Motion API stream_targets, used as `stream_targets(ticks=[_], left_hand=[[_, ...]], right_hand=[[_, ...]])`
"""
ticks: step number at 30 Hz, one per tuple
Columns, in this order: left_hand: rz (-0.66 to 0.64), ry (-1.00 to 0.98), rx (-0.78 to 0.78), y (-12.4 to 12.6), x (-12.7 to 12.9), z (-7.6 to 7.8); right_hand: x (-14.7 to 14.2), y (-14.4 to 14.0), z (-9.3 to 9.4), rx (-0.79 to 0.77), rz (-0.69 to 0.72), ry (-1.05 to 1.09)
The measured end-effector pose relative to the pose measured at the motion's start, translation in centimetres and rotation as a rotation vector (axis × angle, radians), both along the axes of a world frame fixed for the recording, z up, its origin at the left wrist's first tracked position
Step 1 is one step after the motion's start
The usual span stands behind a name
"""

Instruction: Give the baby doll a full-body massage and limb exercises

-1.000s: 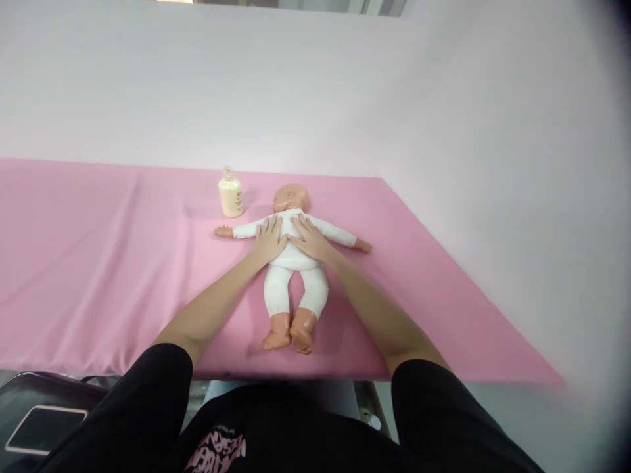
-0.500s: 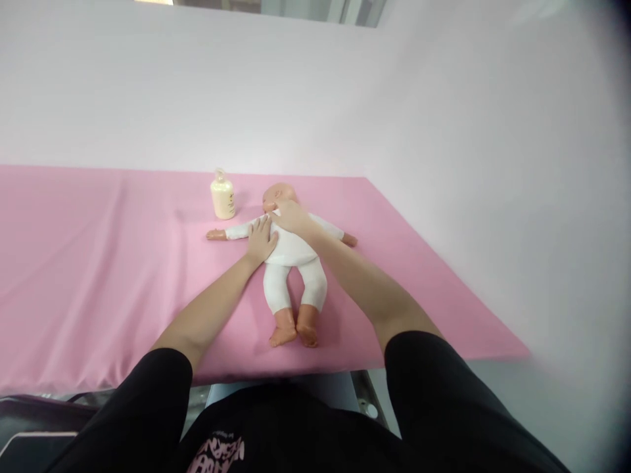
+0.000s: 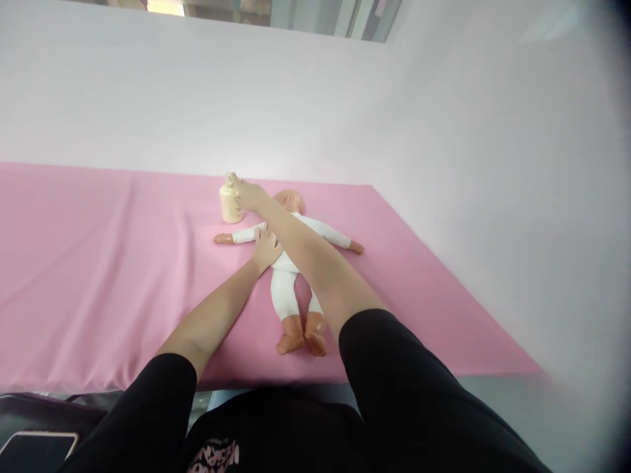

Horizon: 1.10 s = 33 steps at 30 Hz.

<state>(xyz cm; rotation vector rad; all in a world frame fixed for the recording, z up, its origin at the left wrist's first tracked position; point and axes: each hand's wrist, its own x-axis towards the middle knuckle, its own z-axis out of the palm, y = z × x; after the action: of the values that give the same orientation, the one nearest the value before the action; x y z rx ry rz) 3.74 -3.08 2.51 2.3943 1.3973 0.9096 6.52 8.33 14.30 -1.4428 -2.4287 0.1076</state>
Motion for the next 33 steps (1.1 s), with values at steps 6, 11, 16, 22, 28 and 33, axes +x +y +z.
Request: stream_targets(ticks=[6,11,16,22,28,33], left_hand=[[-0.078,-0.003,0.029,1.7,-0.1,-1.6],[-0.101,0.019,-0.026,2.0,0.2,-1.9],[-0.063,0.1,-0.111,1.4,0.4,-1.0],[-0.027,0.13,-0.173,0.6,1.0,0.6],[-0.014,0.167,-0.198,-1.9,3.3,1.8],[-0.073,0.209,-0.119,-2.8,3.3,1.5]], right_hand=[[4.1,-4.8,-4.3,0.051,0.067,0.003],[10.4,-10.1,-8.6,-0.013,0.085,0.016],[16.1,-11.3,-10.1,-0.145,-0.15,0.057],[17.1,-13.6,-11.3,-0.216,-0.419,0.133],[14.1,-18.2,-11.4,-0.155,-0.2,0.0],[16.3,-15.5,-10.9,-0.17,0.077,0.054]])
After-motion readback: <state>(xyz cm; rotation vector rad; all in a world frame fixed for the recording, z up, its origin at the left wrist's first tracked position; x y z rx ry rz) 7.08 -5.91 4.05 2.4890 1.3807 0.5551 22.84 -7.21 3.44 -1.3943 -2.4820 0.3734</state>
